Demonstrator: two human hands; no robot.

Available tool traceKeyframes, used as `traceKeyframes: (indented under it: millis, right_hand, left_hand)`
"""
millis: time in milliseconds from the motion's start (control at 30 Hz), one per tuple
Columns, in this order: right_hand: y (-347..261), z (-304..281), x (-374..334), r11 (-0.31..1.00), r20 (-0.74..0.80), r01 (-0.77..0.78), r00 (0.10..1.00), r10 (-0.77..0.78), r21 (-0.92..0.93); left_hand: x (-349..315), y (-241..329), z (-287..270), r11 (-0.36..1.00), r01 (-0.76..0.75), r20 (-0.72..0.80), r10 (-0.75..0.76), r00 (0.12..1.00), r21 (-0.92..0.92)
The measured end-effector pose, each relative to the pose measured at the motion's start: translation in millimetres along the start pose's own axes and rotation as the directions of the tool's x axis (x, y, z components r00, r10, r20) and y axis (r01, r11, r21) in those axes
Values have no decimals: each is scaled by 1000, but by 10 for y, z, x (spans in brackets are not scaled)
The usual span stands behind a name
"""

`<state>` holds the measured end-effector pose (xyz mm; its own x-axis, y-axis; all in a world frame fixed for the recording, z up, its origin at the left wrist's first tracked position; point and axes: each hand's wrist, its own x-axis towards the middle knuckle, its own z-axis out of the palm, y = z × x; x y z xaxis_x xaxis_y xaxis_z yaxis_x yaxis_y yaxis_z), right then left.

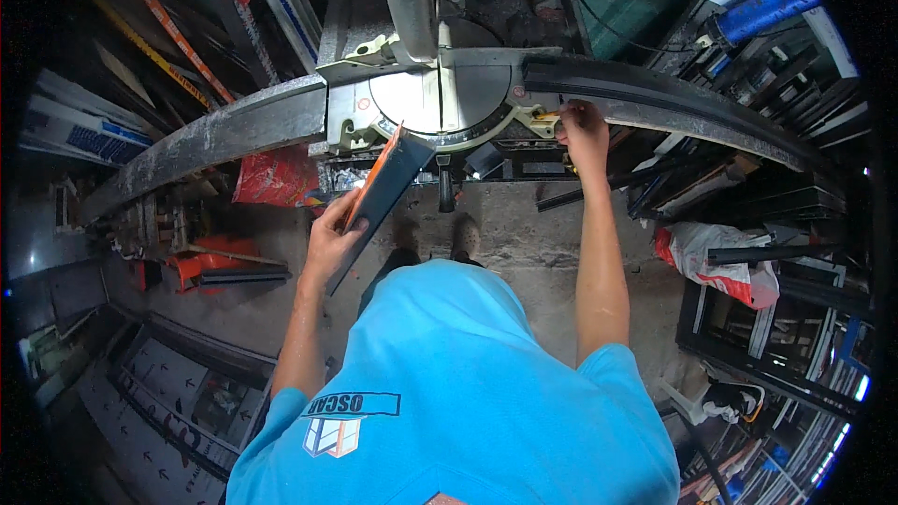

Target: The person measures and marks a long black metal frame using a tape measure and pencil. They then position the frame on a miter saw and cut it into smaller sections. The person repeats this process, measuring and cutting multiple pieces from the frame.

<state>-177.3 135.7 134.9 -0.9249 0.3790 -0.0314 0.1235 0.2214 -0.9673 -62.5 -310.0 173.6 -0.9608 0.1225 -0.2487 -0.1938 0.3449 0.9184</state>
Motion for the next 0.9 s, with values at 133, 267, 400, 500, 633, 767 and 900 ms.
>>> traceKeyframes:
  millis: [133, 267, 400, 500, 633, 767, 900]
  right_hand:
    - [41, 58, -3, 956, 5, 55, 998, -56, -287]
    - [138, -61, -109, 990, 4, -20, 1000, 21, -143]
    - [-38, -135, -409, 987, -70, -41, 996, 52, 153]
    - [-349, -39, -648, 993, -231, 106, 969, -91, 56]
    - [-1096, 399, -936, 947, 37, 313, 948, -317, 77]
    - [-1777, 890, -869, 502, 281, 786, 605, -745, -361]
    - [-1857, 1207, -784, 161, 410, 729, 537, -737, -665]
  left_hand:
    - [122, 49, 68, 995, -34, 14, 35, 999, -93]
    - [294, 182, 131, 996, -63, 2, 63, 998, -67]
    - [391, 316, 197, 998, -60, 14, 60, 998, -37]
    - [534, 72, 232, 975, -197, 76, 205, 976, -101]
    - [751, -74, 425, 914, -384, 4, 388, 922, -135]
    - [796, 12, 595, 868, -436, -116, 420, 900, -237]
    - [797, 5, 759, 846, -449, -221, 398, 891, -287]
